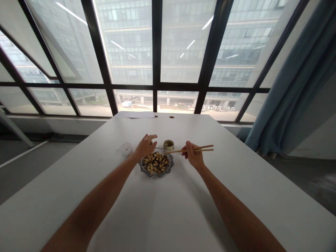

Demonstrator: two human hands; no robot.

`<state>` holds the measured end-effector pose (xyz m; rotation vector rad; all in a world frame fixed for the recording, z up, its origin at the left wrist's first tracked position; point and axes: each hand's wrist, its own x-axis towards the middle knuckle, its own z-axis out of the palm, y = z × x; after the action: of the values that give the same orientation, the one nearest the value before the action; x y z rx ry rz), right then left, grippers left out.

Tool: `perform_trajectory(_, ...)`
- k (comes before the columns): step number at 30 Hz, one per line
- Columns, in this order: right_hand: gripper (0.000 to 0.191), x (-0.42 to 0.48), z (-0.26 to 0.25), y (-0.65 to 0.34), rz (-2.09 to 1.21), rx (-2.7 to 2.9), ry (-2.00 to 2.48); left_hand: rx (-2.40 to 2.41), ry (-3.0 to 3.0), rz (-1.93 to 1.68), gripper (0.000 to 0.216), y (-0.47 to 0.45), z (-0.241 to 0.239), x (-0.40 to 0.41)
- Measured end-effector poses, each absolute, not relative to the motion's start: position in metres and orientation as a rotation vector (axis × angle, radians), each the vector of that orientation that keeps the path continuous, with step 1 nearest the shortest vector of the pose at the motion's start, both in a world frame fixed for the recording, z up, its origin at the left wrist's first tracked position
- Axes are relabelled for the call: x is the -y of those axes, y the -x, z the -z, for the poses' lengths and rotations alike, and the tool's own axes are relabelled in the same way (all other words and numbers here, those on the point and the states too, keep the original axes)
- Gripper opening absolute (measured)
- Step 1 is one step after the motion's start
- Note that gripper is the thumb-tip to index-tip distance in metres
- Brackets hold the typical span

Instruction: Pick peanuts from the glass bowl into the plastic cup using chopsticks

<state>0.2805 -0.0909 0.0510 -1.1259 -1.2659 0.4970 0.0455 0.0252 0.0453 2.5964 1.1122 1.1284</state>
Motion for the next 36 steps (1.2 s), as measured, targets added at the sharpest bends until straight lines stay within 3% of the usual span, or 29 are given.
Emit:
perform_trajectory(5, 0.061, 0.101, -0.059, -0.274, -0.352, 1.54, 1.157, -1.0, -2.385, -1.317, 0.025, 0.001, -0.026, -0.004)
perform_trajectory(9, 0.064, 0.107, -0.063, -0.272, -0.242, 1.677, 1.191, -0.896, -2.102, -1.324, 0.029, 0.007, -0.004, 0.008)
perform_trajectory(13, 0.059, 0.107, -0.056, -0.259, -0.335, 1.844, 1.175, -0.808, -1.919, -1.292, 0.036, 0.001, 0.01, 0.013)
perform_trajectory(17, 0.057, 0.106, -0.045, -0.254, -0.432, 1.758, 1.122, -0.816, -1.896, -1.29, 0.038, -0.001, 0.013, 0.016)
perform_trajectory(21, 0.058, 0.106, -0.049, -0.267, -0.239, 1.63, 1.153, -0.834, -1.892, -1.299, 0.037, -0.002, 0.013, 0.017)
perform_trajectory(28, 0.056, 0.108, -0.064, -0.272, 0.021, 2.047, 1.182, -0.825, -1.872, -1.3, 0.035, -0.002, 0.011, 0.019)
perform_trajectory(36, 0.049, 0.107, -0.064, -0.267, -0.105, 2.159, 1.139, -0.83, -1.873, -1.301, 0.035, -0.002, 0.012, 0.018)
